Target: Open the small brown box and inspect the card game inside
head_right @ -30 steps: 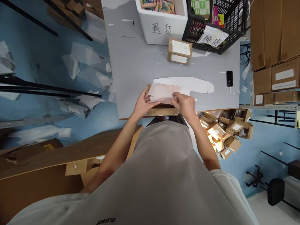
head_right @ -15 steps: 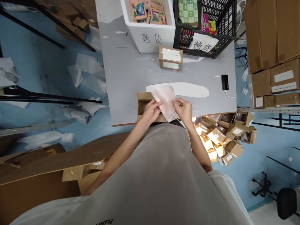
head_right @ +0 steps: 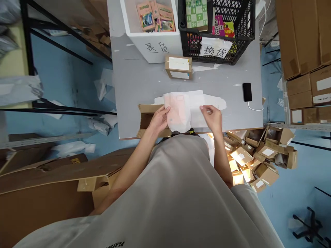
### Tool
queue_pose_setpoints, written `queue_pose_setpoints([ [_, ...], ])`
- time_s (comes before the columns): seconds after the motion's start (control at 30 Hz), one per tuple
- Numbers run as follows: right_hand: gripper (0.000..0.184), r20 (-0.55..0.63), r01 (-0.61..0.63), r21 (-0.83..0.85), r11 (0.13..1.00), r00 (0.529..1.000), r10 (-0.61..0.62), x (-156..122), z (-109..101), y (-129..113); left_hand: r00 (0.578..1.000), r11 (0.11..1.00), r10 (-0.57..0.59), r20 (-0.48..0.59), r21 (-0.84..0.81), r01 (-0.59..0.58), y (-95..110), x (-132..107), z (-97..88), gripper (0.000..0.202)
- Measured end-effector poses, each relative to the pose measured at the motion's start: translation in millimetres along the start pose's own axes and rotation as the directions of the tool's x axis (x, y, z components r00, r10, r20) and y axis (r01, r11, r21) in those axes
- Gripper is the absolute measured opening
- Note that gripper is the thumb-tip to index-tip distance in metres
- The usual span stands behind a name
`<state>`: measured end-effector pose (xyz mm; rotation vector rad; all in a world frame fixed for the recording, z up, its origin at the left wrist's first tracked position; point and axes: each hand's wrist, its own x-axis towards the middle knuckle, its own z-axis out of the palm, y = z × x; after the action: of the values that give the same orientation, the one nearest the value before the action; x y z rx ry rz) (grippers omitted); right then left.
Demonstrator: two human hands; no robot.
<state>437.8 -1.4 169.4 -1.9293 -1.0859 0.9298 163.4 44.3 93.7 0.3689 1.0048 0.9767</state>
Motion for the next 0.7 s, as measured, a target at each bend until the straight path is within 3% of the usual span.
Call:
queue_pose_setpoints([
  [0.1, 0.063, 0.233, -0.048, 0.100, 0.994, 0.972, 0.023, 0, 24, -1, 1.000, 1.000, 0.006, -0.029, -0.017, -0.006, -6, 0, 11.4, 0.026],
  [0.17, 0.063, 0.328, -0.098, 0.206, 0.974, 0.944, 0.026, 0, 40, 2, 0.999, 1.000, 0.012, -0.032, -0.019, -0.013, -8, -1, 17.5, 0.025],
  [0.27, 0.058, 0.353, -0.128, 0.353, 0.927, 0.936, -0.005, -1, 56, 8, 0.999, 0.999, 0.028, -0.017, -0.016, -0.029, -10, -3, 23.9, 0.027],
  [0.33, 0.052, 0.322, -0.110, 0.365, 0.925, 0.947, -0.014, -1, 59, 10, 0.999, 0.999, 0.043, -0.005, -0.001, -0.043, -12, -3, 26.4, 0.029],
  [0.43, 0.041, 0.253, -0.027, 0.264, 0.964, 0.967, -0.042, -2, 56, 9, 0.997, 0.995, 0.065, -0.034, 0.080, -0.063, -15, -5, 29.3, 0.038],
  [0.57, 0.026, 0.132, 0.136, -0.058, 0.989, 0.983, -0.127, -6, 52, 3, 0.982, 0.953, 0.145, -0.119, 0.285, -0.106, -22, -14, 40.4, 0.059],
  [0.7, 0.029, 0.211, 0.283, -0.242, 0.928, 0.949, -0.235, -19, 59, -2, 0.977, 0.924, 0.199, 0.076, 0.317, -0.213, -30, -26, 64.0, 0.068],
])
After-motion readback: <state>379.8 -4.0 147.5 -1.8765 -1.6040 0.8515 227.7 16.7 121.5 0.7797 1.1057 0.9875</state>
